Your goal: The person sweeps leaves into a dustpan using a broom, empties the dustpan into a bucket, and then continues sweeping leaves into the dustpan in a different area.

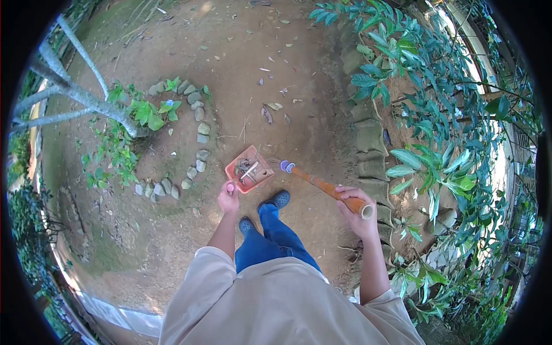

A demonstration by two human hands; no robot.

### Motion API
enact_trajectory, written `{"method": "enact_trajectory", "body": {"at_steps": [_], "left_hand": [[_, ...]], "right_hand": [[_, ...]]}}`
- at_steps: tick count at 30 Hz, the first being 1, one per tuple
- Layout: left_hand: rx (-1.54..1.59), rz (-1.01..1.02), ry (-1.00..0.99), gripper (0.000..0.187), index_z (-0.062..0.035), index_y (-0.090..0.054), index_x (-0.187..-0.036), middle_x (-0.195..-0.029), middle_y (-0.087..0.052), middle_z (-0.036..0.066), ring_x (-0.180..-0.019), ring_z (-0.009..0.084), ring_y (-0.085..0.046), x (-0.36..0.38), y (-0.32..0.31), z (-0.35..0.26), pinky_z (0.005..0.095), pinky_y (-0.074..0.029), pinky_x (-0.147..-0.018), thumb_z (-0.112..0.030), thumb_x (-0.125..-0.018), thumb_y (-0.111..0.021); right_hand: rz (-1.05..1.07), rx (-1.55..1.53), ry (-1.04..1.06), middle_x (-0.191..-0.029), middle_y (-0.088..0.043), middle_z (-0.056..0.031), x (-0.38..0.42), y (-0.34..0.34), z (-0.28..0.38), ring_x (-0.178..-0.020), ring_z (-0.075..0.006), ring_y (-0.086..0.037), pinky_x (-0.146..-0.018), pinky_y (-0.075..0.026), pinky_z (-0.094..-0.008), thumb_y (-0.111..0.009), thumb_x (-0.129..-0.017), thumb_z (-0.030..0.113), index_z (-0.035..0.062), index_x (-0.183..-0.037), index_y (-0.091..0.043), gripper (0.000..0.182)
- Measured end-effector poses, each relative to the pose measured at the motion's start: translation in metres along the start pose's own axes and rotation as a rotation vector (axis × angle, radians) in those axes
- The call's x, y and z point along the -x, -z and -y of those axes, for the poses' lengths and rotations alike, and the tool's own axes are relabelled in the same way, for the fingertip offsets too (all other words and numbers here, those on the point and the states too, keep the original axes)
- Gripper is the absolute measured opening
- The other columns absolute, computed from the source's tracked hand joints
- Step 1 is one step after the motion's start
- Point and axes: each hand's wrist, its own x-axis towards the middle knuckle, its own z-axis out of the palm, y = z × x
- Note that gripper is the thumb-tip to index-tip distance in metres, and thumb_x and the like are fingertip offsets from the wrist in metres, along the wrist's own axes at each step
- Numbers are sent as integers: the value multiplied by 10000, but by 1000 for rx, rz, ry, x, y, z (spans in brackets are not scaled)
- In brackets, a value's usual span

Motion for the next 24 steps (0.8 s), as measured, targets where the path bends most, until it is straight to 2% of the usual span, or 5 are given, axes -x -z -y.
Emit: {"method": "enact_trajectory", "body": {"at_steps": [4, 7, 10, 17, 24], "left_hand": [[40, -14, 13, 341, -120, -688, -1150, -1044, -729, 156, -982, 343, -704, 2, 6, -1, 425, -545, -855, -153, -830, -798], [34, -27, 6, 327, -114, -690, -1142, -1032, -728, 162, -975, 342, -704, 8, 6, -3, 424, -545, -852, -137, -832, -789], [-2, -20, 37, 325, -110, -690, -1140, -1034, -726, 163, -971, 338, -705, 8, 12, -7, 422, -544, -853, -123, -830, -786], [21, -24, 31, 339, -112, -686, -1151, -1029, -726, 166, -970, 335, -707, 8, 12, 1, 423, -544, -853, -131, -828, -788], [41, -17, 52, 356, -119, -680, -1169, -1050, -728, 162, -985, 332, -707, 11, 24, 6, 418, -542, -868, -136, -830, -787]], "right_hand": [[-77, 19, 25, -1088, -736, -115, -3, -9, -16, -1082, -273, -703, -963, -527, -369, -745, -781, -72, 25, -933, -653, 203], [-102, 91, 132, -1067, -733, -121, -6, -22, -31, -1056, -287, -709, -972, -534, -391, -743, -783, -66, 25, -927, -654, 192], [-14, 141, 257, -1044, -730, -129, -4, -45, -45, -1030, -307, -713, -985, -539, -415, -750, -779, -57, 25, -907, -653, 180], [89, 6, 147, -1031, -736, -120, 18, -57, -25, -1036, -303, -715, -984, -542, -411, -756, -782, -50, 19, -894, -652, 168], [-25, 7, 100, -1054, -739, -114, 23, -30, 2, -1091, -284, -704, -986, -534, -395, -744, -778, -81, 20, -915, -647, 196]]}}
